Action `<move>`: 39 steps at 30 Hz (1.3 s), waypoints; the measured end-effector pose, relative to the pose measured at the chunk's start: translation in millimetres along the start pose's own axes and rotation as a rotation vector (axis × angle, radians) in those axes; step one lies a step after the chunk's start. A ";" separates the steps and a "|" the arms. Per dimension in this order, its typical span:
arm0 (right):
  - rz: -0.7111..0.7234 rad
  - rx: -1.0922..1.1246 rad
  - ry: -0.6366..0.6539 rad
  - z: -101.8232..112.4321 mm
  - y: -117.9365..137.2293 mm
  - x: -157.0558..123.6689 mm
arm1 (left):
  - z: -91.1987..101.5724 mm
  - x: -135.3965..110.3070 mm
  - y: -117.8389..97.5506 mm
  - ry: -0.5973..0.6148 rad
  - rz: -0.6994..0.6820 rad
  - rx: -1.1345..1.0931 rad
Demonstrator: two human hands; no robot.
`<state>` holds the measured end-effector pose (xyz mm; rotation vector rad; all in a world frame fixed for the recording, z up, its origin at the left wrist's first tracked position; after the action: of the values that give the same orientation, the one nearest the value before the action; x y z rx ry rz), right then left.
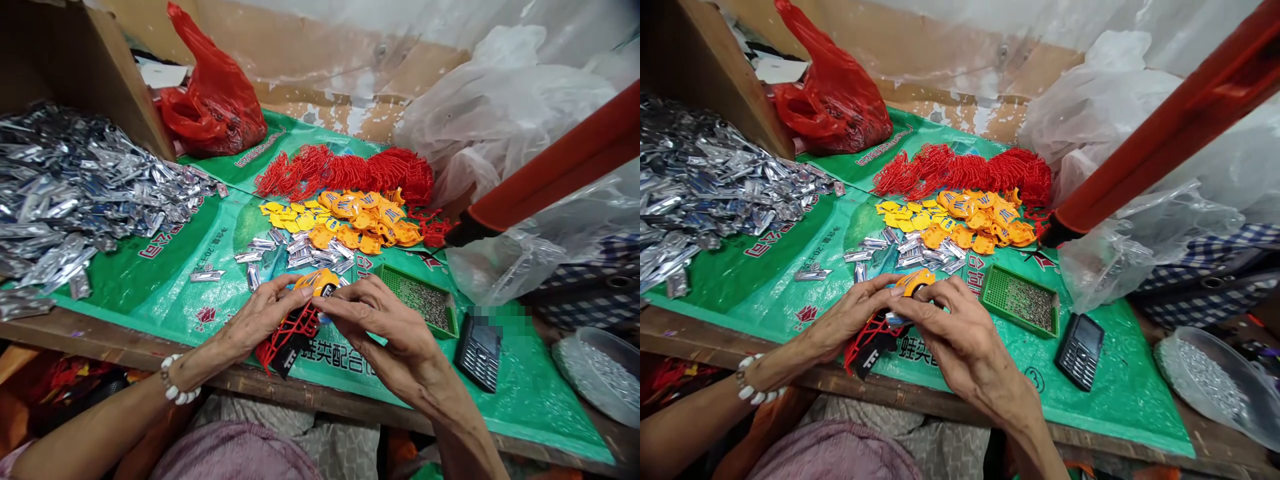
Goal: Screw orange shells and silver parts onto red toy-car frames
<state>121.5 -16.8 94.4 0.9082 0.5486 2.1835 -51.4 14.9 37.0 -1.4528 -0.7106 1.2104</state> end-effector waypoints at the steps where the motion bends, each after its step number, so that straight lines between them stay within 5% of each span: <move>1: -0.005 0.018 -0.007 -0.3 -0.9 0.2 | 0.5 -0.1 -0.3 0.006 0.003 -0.006; 5: -0.053 0.099 -0.034 -4.9 -6.8 -0.5 | 6.5 -2.4 1.6 -0.001 0.006 -0.073; 11: -0.331 0.276 -0.168 -16.0 -25.0 -3.4 | 14.5 -3.4 8.5 -0.059 0.007 -0.123; 21: -0.516 0.538 -0.078 -22.1 -30.6 4.6 | 14.0 -1.0 10.7 -0.049 -0.018 -0.098; 25: -0.625 0.788 -0.138 -27.8 -34.6 5.7 | 14.3 -1.6 9.6 -0.044 -0.023 -0.093; 39: -0.638 0.892 -0.192 -28.1 -36.5 12.1 | 12.9 -2.8 9.0 -0.033 -0.005 -0.144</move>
<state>110.7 13.2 59.1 1.1467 1.5289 1.2218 -65.9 14.6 30.3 -1.5509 -0.8377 1.2021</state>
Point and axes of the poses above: each hand's wrist, its own x-axis towards the middle knuckle, its own z-axis out of the back of the hand, y = z × x, the point moved 3 cm from there along x, towards the middle knuckle, and after that the axes turned 1 degree about x, right-handed, at the moved point
